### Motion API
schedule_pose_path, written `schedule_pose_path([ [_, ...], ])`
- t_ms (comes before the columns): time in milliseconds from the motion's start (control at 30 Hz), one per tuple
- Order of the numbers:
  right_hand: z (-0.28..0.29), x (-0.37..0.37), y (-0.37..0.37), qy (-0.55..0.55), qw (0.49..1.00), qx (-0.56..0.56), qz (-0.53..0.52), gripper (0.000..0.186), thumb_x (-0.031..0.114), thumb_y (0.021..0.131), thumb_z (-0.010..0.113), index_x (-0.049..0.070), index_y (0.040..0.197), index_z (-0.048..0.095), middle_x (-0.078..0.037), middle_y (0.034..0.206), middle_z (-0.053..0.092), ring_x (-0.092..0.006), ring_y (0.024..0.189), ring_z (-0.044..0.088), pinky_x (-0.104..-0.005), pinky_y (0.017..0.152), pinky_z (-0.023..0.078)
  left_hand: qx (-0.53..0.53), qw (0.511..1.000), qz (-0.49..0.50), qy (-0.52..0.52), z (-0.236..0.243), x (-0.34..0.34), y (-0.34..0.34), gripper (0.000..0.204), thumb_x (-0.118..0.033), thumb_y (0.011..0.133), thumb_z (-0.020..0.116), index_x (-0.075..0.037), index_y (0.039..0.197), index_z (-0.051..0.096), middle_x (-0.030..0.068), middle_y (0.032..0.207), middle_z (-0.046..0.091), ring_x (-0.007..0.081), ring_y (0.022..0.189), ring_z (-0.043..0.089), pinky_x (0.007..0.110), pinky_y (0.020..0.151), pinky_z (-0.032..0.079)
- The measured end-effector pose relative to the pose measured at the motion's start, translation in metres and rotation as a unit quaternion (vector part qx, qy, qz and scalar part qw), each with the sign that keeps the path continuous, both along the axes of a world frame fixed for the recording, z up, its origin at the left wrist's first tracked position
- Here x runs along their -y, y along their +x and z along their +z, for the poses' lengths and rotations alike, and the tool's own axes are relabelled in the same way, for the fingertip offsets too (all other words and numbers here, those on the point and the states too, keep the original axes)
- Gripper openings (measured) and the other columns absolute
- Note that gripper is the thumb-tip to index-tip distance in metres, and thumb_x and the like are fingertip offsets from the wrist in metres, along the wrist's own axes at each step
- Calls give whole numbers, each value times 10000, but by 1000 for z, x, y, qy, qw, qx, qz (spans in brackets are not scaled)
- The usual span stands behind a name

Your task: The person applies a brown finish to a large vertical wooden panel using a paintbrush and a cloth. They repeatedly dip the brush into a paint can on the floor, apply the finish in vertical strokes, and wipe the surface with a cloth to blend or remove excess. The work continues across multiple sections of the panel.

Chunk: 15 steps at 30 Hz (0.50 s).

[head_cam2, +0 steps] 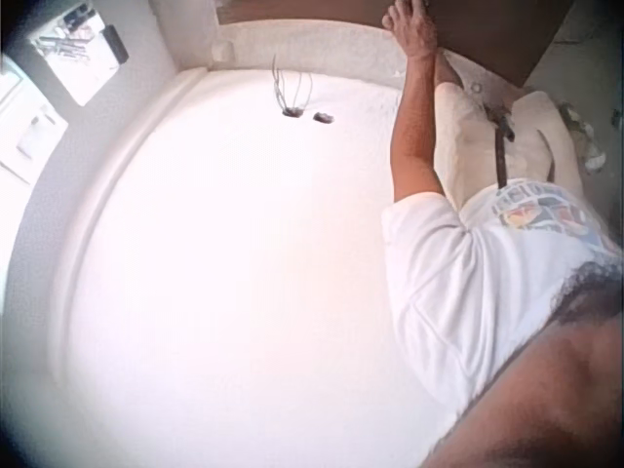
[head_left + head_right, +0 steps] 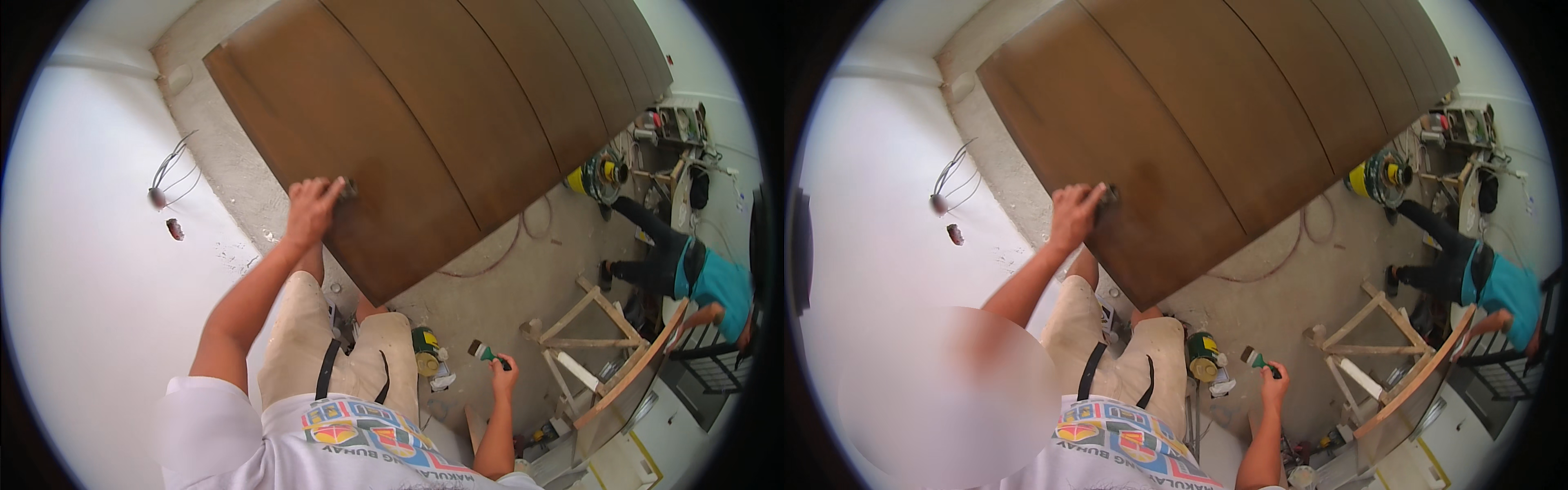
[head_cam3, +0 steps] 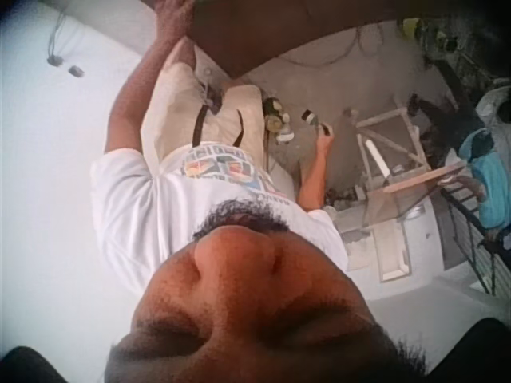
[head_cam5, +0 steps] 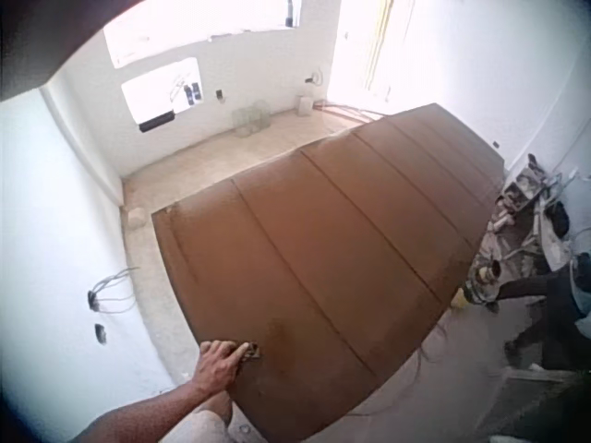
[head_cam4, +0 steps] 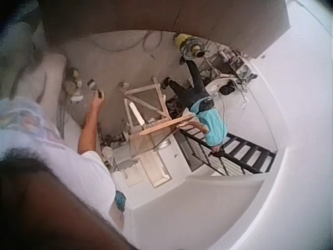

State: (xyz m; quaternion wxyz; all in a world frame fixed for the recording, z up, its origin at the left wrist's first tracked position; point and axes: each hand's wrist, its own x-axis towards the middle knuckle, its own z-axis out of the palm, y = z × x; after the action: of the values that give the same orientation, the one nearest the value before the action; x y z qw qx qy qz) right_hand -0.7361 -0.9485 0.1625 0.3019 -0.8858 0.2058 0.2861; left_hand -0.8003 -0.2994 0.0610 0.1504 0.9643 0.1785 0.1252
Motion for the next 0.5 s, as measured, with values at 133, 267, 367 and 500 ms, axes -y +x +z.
schedule_pose_path([
  [133,13,-36,15,-9,1000,6,15,222,21,959,677,-65,1163,675,-148,998,703,-226,871,745,-342,799,614,0,991,81,107,-14,-156,30,430,-95,930,611,-163,1346,697,32,1108,634,229,1041,594,407,929,404],
  [267,18,-76,32,-30,999,10,20,214,18,960,675,-57,1160,673,-141,989,698,-221,871,739,-339,785,616,9,979,146,145,-27,-295,59,415,-116,959,603,-214,1351,699,17,1128,644,229,1082,601,421,945,421],
  [367,26,-119,46,-37,999,4,24,203,20,963,674,-54,1152,669,-135,993,693,-215,868,734,-334,781,615,5,970,189,153,-40,-386,69,415,-131,974,590,-254,1355,699,17,1158,659,232,1119,609,433,961,436],
  [500,28,-161,66,-23,999,13,45,191,29,970,673,-49,1144,668,-127,1003,686,-207,866,731,-330,781,614,-45,955,256,142,-44,-481,77,382,-177,1002,558,-275,1336,717,31,1195,680,267,1123,643,485,929,488],
])
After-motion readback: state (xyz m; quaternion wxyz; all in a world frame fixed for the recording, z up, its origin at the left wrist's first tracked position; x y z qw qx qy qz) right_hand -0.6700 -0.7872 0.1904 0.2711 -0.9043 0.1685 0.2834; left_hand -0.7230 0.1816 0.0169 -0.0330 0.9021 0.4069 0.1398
